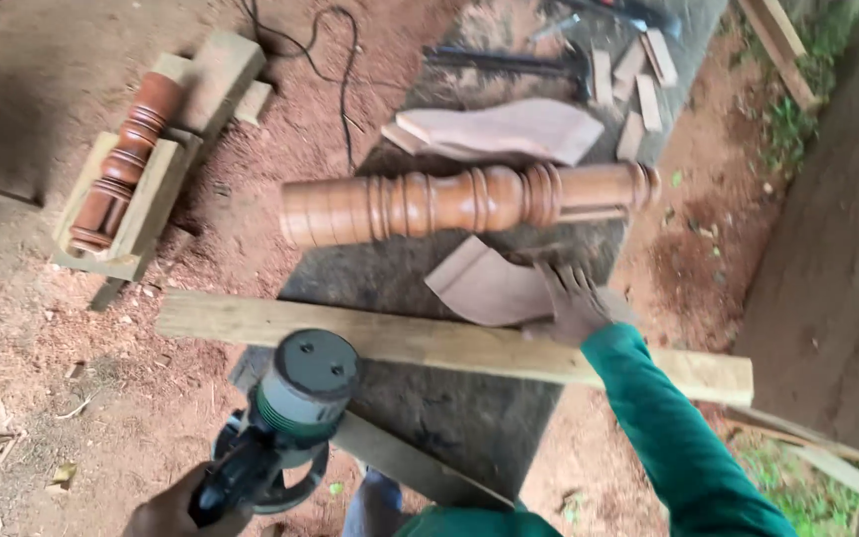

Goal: The person uses a handheld electric router to shape the edges of a curved wooden piece on a workbench. They guide the tool along the wood's contours, occasionally lifting and repositioning the piece to work on different sections.

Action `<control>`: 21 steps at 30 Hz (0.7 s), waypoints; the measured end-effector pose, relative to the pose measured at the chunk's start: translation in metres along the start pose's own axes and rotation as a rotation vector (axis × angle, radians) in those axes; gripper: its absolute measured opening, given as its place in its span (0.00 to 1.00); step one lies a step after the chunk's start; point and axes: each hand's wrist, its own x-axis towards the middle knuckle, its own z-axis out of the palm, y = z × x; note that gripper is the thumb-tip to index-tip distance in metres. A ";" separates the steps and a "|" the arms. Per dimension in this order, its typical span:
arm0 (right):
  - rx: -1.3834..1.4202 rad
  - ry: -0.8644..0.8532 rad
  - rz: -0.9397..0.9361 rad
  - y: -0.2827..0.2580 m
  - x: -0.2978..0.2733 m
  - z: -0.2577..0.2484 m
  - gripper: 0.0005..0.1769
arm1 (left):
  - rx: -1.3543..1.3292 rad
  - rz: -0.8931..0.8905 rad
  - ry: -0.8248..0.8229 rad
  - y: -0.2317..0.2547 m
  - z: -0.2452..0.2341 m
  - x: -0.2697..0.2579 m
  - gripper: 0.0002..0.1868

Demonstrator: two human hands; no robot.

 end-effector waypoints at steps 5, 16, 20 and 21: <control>-0.011 -0.007 0.088 0.003 0.003 0.005 0.69 | -0.111 0.019 -0.036 -0.008 0.003 -0.008 0.16; 0.013 0.288 -0.158 -0.071 -0.093 -0.059 0.66 | -0.188 0.082 0.012 0.004 -0.002 -0.048 0.19; -0.067 0.242 -0.250 -0.102 -0.120 -0.050 0.61 | -0.253 0.163 0.024 0.014 -0.009 -0.059 0.18; -0.094 0.221 -0.264 -0.105 -0.125 -0.045 0.61 | -0.239 0.196 0.035 0.014 -0.008 -0.059 0.19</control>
